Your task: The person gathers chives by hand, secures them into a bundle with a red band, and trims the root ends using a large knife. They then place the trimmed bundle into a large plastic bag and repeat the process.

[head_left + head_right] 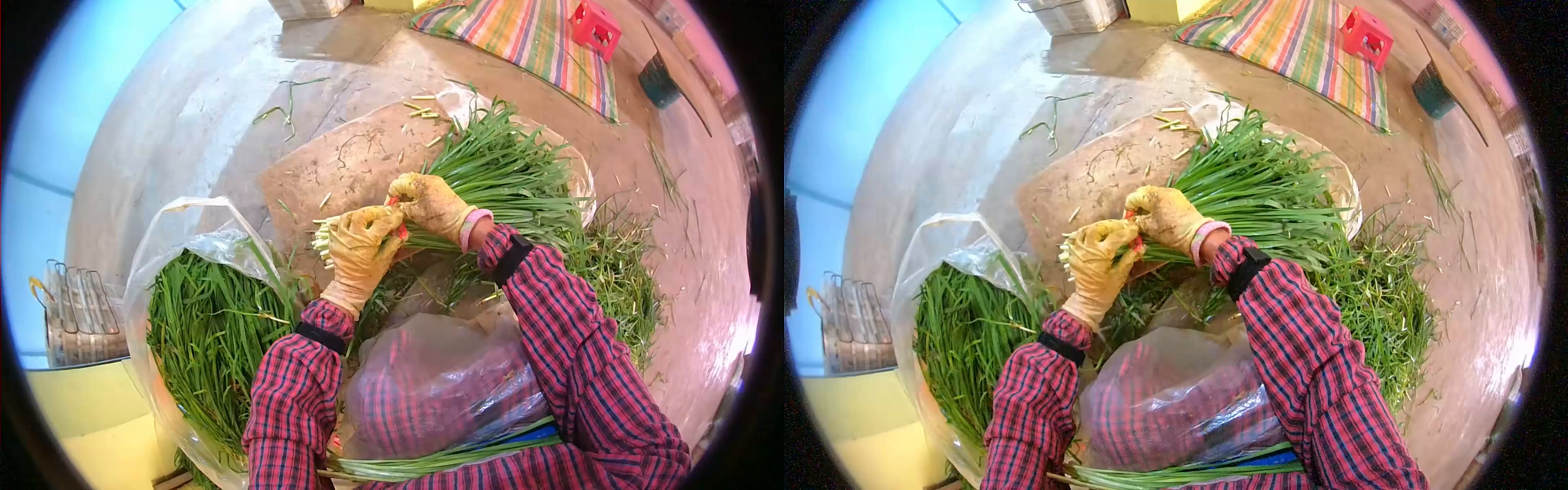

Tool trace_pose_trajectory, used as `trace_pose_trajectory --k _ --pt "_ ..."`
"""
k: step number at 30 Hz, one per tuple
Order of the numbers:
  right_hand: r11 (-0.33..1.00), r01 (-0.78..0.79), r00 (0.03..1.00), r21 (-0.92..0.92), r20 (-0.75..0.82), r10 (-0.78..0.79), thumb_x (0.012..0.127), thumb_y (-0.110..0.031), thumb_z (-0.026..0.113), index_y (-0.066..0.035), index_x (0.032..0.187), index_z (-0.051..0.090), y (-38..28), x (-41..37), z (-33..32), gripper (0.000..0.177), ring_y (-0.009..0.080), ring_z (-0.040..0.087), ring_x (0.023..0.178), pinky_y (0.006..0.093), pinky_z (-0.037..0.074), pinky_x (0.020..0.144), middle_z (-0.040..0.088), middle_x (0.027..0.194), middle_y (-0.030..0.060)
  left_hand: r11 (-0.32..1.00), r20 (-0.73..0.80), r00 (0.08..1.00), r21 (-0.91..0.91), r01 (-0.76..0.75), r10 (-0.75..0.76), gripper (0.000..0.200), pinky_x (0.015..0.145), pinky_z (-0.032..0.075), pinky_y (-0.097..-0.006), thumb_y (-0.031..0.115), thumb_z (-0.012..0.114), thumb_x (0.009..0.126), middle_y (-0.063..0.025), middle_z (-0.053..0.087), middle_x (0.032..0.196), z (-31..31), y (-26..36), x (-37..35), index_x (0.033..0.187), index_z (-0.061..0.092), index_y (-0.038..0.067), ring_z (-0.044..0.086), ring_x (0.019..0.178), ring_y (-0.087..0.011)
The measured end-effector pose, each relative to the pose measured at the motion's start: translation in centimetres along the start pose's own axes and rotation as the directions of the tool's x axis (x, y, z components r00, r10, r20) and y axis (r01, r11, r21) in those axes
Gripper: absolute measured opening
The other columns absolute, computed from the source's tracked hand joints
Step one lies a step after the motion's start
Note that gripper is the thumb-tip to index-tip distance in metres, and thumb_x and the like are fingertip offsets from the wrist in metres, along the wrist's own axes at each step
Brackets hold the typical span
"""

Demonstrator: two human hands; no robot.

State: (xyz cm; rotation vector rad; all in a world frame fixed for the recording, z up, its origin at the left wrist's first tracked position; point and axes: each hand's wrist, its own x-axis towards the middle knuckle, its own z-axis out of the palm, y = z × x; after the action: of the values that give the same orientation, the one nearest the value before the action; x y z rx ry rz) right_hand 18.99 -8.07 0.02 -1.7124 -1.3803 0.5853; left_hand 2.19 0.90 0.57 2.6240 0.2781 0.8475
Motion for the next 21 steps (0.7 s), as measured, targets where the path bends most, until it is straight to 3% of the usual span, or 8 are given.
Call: trace_pose_trajectory --k 4,9,11,13,15,17,21 --pt "0.998 0.013 0.999 0.067 -0.034 -0.010 0.081 -0.019 0.065 -0.007 0.087 0.065 0.6 0.1 0.1 0.014 0.0309 0.064 0.084 0.0368 0.049 0.074 0.063 0.085 0.0140 0.997 -0.014 1.000 -0.083 -0.002 0.001 0.015 0.082 0.045 -0.0380 0.013 0.071 0.076 -0.0008 0.070 0.097 0.4 -0.1 0.4 0.091 0.072 0.015 0.061 0.090 -0.0252" --pt "0.998 0.024 0.998 0.055 -0.057 -0.020 0.083 -0.021 0.064 -0.008 0.088 0.065 1.0 0.3 0.1 0.015 0.0299 0.064 0.083 0.0364 0.049 0.074 0.064 0.085 0.0141 0.974 0.073 0.997 -0.226 -0.022 0.039 0.014 0.082 0.046 -0.0371 0.007 0.068 0.080 -0.0032 0.070 0.094 1.2 -1.0 0.7 0.093 0.072 0.009 0.062 0.088 -0.0243" --pt "0.998 -0.012 0.999 0.063 -0.050 0.015 0.083 -0.023 0.064 -0.008 0.087 0.065 1.0 0.3 0.3 0.016 0.0295 0.064 0.083 0.0365 0.049 0.073 0.064 0.085 0.0141 0.840 0.086 0.991 -0.527 0.128 -0.098 0.011 0.082 0.046 -0.0351 0.004 0.067 0.082 -0.0068 0.070 0.092 1.2 -1.2 0.6 0.093 0.071 0.005 0.062 0.088 -0.0230" --pt "0.992 -0.032 0.997 0.124 -0.059 0.040 0.083 -0.024 0.064 -0.008 0.087 0.065 0.9 0.2 0.4 0.017 0.0297 0.064 0.083 0.0370 0.049 0.073 0.064 0.085 0.0142 0.849 0.111 0.991 -0.515 0.120 -0.073 0.010 0.081 0.047 -0.0336 0.003 0.067 0.084 -0.0093 0.069 0.091 0.9 -1.3 0.8 0.093 0.070 0.003 0.062 0.088 -0.0220" --pt "0.988 -0.019 0.996 0.151 -0.088 0.032 0.083 -0.024 0.065 -0.008 0.086 0.065 1.1 0.2 0.8 0.016 0.0297 0.063 0.082 0.0372 0.049 0.073 0.064 0.084 0.0138 0.752 0.158 0.970 -0.613 0.242 -0.183 0.010 0.080 0.048 -0.0339 0.003 0.067 0.083 -0.0102 0.069 0.090 1.0 -1.1 0.7 0.093 0.070 0.002 0.063 0.087 -0.0223" --pt "0.992 0.002 0.992 0.124 -0.128 0.014 0.082 -0.023 0.067 -0.008 0.084 0.065 1.3 0.3 1.0 0.015 0.0303 0.063 0.081 0.0380 0.049 0.072 0.062 0.082 0.0133 0.783 0.154 0.968 -0.568 0.252 -0.200 0.010 0.078 0.049 -0.0324 0.003 0.069 0.083 -0.0102 0.069 0.092 1.0 -1.3 0.6 0.092 0.070 0.001 0.063 0.086 -0.0217" --pt "0.999 0.050 0.984 0.021 -0.174 -0.046 0.081 -0.022 0.068 -0.007 0.082 0.064 1.5 0.3 1.1 0.015 0.0323 0.061 0.080 0.0397 0.048 0.071 0.061 0.082 0.0131 0.678 0.286 0.919 -0.621 0.394 -0.271 0.008 0.076 0.049 -0.0303 0.001 0.066 0.084 -0.0101 0.068 0.088 0.6 -1.0 0.8 0.092 0.068 0.000 0.063 0.084 -0.0213"
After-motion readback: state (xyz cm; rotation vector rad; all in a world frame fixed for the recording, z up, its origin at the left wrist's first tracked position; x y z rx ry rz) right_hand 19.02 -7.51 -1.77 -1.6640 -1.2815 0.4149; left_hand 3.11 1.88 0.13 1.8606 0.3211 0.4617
